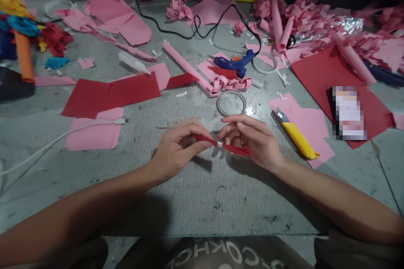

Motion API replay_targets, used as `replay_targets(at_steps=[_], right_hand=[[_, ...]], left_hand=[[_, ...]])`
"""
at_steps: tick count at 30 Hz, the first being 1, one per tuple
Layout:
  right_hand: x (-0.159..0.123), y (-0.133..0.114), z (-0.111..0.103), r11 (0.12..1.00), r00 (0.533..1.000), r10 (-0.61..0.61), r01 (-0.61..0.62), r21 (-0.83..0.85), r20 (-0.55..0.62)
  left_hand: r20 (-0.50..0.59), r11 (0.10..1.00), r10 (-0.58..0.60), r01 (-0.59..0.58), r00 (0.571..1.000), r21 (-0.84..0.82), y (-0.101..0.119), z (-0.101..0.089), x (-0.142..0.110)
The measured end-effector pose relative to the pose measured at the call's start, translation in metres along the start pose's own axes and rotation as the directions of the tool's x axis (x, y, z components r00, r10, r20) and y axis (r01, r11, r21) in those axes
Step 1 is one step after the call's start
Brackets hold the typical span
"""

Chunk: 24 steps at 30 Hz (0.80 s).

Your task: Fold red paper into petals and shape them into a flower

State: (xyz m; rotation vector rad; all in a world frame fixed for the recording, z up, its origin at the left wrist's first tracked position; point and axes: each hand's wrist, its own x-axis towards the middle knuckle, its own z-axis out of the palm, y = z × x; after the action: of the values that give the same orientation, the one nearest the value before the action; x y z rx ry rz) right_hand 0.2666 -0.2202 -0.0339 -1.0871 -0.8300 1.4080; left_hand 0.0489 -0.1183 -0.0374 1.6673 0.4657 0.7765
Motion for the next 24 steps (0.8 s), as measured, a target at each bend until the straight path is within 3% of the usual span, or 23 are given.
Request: replay_targets(at_steps=[2,5,8,17,24], right_hand=[[0.0,-0.003,-0.001,0.995,0.997,0.016,-0.008,-0.099,0.08],[-0.001,-0.005,-0.001,0.969,0.982,0.042,0.004,-0.245,0.182],[-0.001,-0.004,0.0,0.967,0.976,0.039,0.017,-0.252,0.216],[0.0,0.002,0.006,0.983,0.995,0.019,0.0,-0.185,0.098],[0.004,0.006,0.005,0.997,0.992,-0.041,0.048,-0.055,0.121]], left_hand=[[0.051,0.999,-0.032,0.032,0.998,-0.007,0.0,0.0,0.0],[0.037,0.994,-0.092,0.094,0.995,-0.055,-0.001,0.001,0.0],[0.022,0.989,-0.12,0.122,0.992,-0.087,-0.002,0.003,0.0],[0.01,0.991,-0.132,0.132,0.991,-0.027,-0.007,0.002,-0.006],[0.019,0.993,-0.098,0.097,0.995,0.062,-0.003,0.005,-0.004]])
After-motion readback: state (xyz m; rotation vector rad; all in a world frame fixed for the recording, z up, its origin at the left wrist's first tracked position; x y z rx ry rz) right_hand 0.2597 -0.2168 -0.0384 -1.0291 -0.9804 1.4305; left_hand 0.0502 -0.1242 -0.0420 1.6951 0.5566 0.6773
